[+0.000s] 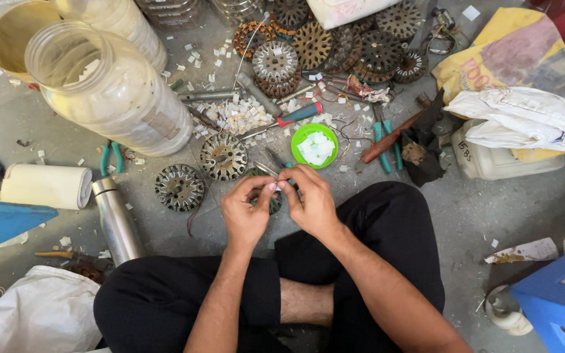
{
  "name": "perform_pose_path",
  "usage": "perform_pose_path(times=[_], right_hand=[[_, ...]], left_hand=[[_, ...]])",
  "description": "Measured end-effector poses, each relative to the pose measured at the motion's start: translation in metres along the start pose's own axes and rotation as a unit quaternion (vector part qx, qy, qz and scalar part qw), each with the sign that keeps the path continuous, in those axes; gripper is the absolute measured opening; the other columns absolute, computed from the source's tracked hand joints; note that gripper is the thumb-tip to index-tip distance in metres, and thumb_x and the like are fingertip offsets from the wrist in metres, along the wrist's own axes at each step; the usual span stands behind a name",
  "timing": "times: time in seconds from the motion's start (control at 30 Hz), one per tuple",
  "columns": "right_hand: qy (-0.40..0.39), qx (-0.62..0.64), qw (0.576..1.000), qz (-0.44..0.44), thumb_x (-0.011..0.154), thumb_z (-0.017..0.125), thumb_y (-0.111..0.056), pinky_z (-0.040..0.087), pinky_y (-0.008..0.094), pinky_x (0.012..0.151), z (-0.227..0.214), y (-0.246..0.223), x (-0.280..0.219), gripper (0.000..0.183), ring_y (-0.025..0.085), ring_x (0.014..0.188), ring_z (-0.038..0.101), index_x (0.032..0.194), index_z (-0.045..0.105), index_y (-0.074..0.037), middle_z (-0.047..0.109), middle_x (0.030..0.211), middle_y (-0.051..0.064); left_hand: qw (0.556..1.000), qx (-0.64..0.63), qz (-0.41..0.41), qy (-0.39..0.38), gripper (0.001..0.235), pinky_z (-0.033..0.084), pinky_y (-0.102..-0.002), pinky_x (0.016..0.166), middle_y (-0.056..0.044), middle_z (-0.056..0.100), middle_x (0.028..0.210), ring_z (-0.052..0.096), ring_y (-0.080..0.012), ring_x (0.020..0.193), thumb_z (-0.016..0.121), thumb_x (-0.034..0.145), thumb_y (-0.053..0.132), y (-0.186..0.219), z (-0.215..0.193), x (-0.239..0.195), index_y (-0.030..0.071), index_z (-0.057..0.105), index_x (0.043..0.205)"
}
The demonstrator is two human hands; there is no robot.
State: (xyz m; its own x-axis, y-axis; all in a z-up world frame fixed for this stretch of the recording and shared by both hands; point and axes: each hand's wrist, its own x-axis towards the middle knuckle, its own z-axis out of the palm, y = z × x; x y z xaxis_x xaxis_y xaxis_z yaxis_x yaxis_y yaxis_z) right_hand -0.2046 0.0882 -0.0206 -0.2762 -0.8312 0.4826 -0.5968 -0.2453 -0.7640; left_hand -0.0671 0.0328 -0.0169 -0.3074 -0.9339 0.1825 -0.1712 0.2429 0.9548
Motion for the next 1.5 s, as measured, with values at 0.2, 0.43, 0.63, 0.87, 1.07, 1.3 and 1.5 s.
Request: perform_pose_path(times=[0.2,0.43,0.63,0.87,1.07,1.3,1.5], right_hand=[[-0.049,-0.013,0.996,0.073,0.093,0.069,-0.004,0.054,0.039,0.07,0.004,0.008,-0.004,0.008,0.031,0.083,0.068,0.097,0.065,0.002,0.068,0.091,0.015],[0.004,0.386,0.889,0.247,0.104,0.057,-0.004,0.062,0.033,0.069,0.029,0.035,-0.02,0.009,0.017,0.081,0.068,0.11,0.059,0.002,0.067,0.099,0.009],[-0.011,0.337,0.917,0.215,0.104,0.059,-0.004,0.064,0.035,0.074,0.026,0.031,-0.022,0.011,0.015,0.091,0.067,0.112,0.06,0.002,0.064,0.103,0.008],[-0.017,0.287,0.938,0.195,0.101,0.062,0.002,0.06,0.031,0.076,0.02,0.033,-0.029,0.012,0.017,0.089,0.068,0.114,0.062,0.003,0.068,0.104,0.009],[-0.034,0.253,0.947,0.195,0.098,0.066,0.007,0.058,0.029,0.084,0.016,0.04,-0.029,0.013,0.016,0.093,0.068,0.111,0.065,0.005,0.07,0.105,0.01],[-0.023,0.094,0.993,0.071,0.094,0.071,0.005,0.061,0.028,0.083,0.01,-0.01,-0.015,0.017,0.014,0.092,0.073,0.109,0.064,0.002,0.071,0.103,0.009],[-0.071,-0.02,0.992,-0.098,0.088,0.073,0.009,0.057,0.031,0.082,-0.01,-0.03,0.0,0.012,0.023,0.092,0.073,0.099,0.07,0.003,0.073,0.098,0.013]], left_hand=[[0.987,0.108,0.118,0.011,0.01,0.058,-0.03,0.072,-0.012,0.072,0.096,0.07,-0.0185,0.083,0.076,0.085,-0.001,0.016,-0.008,0.004,-0.001,0.073,0.095],[0.991,-0.118,-0.053,0.024,0.018,0.059,-0.025,0.07,-0.007,0.076,0.084,0.074,-0.0121,0.077,0.082,0.085,0.009,0.0,-0.006,0.01,0.003,0.069,0.096],[0.995,-0.094,0.015,0.011,0.013,0.057,-0.027,0.066,-0.007,0.073,0.089,0.072,-0.0149,0.076,0.08,0.086,0.008,-0.017,-0.01,0.006,0.003,0.072,0.095],[0.992,-0.069,0.098,-0.035,0.012,0.057,-0.037,0.072,-0.012,0.067,0.094,0.072,-0.0277,0.082,0.073,0.09,0.004,-0.011,-0.022,0.003,0.002,0.066,0.099],[0.984,0.018,0.164,-0.066,0.015,0.052,-0.045,0.074,-0.015,0.065,0.091,0.067,-0.0371,0.087,0.069,0.085,-0.002,-0.011,-0.028,0.003,0.001,0.063,0.098],[0.971,-0.221,-0.047,-0.076,0.005,0.054,-0.033,0.05,-0.008,0.071,0.074,0.068,-0.0176,0.059,0.068,0.09,0.001,-0.026,-0.02,0.01,0.001,0.067,0.096],[0.863,-0.422,-0.219,-0.171,0.005,0.05,-0.028,0.042,-0.008,0.068,0.067,0.063,-0.0142,0.049,0.068,0.094,0.004,-0.038,-0.024,0.009,0.0,0.065,0.095]])
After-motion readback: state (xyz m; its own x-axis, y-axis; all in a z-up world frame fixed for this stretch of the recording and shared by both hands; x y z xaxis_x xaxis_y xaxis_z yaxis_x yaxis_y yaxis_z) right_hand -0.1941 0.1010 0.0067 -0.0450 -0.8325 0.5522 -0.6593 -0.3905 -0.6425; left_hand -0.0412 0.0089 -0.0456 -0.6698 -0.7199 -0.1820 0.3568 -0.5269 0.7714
